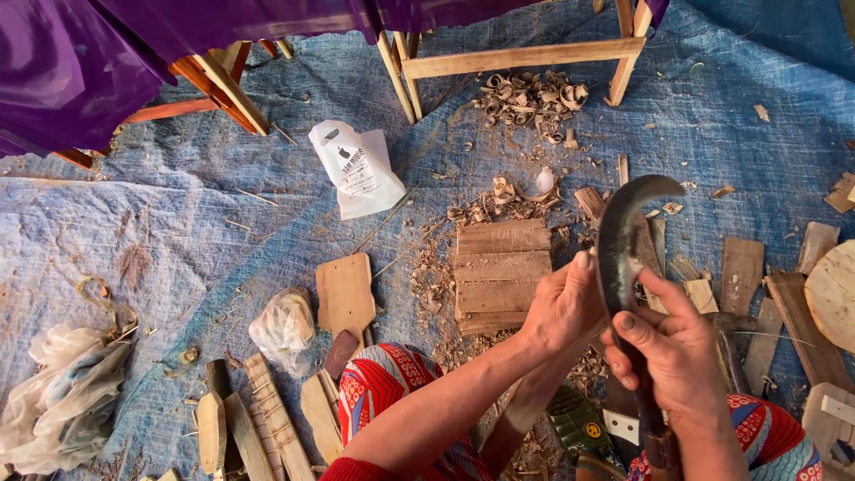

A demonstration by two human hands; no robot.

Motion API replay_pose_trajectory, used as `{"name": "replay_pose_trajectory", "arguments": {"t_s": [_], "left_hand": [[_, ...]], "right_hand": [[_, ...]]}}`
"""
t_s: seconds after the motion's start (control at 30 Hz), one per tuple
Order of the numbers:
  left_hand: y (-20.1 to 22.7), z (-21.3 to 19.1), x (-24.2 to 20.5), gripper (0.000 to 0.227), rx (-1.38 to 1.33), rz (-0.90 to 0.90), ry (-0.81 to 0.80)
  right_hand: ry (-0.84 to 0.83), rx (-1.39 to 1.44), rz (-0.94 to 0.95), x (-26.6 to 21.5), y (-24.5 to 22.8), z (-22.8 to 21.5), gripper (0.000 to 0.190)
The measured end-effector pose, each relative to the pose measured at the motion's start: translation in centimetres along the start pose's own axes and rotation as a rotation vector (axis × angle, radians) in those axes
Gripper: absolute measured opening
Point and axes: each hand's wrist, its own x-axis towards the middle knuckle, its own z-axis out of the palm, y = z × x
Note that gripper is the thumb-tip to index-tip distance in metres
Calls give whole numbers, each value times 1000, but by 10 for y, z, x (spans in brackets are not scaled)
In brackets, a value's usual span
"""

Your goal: A person uses a curved blade to shave and shape a small piece of wood while sitting on a tarp on the floor.

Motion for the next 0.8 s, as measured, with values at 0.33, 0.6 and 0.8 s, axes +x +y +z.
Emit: {"name": "replay_pose_trajectory", "arguments": {"t_s": [0.33,0.6,0.8], "left_hand": [[19,5,-5,59,160,-120,89],[5,8,-7,57,-250,-136,157],[24,11,-15,58,-225,-158,179]], "right_hand": [[-119,142,-14,-6,-2,5,85],[-48,26,21,-1,9,14,104],[-3,-12,32,-4,0,20,96]]}}
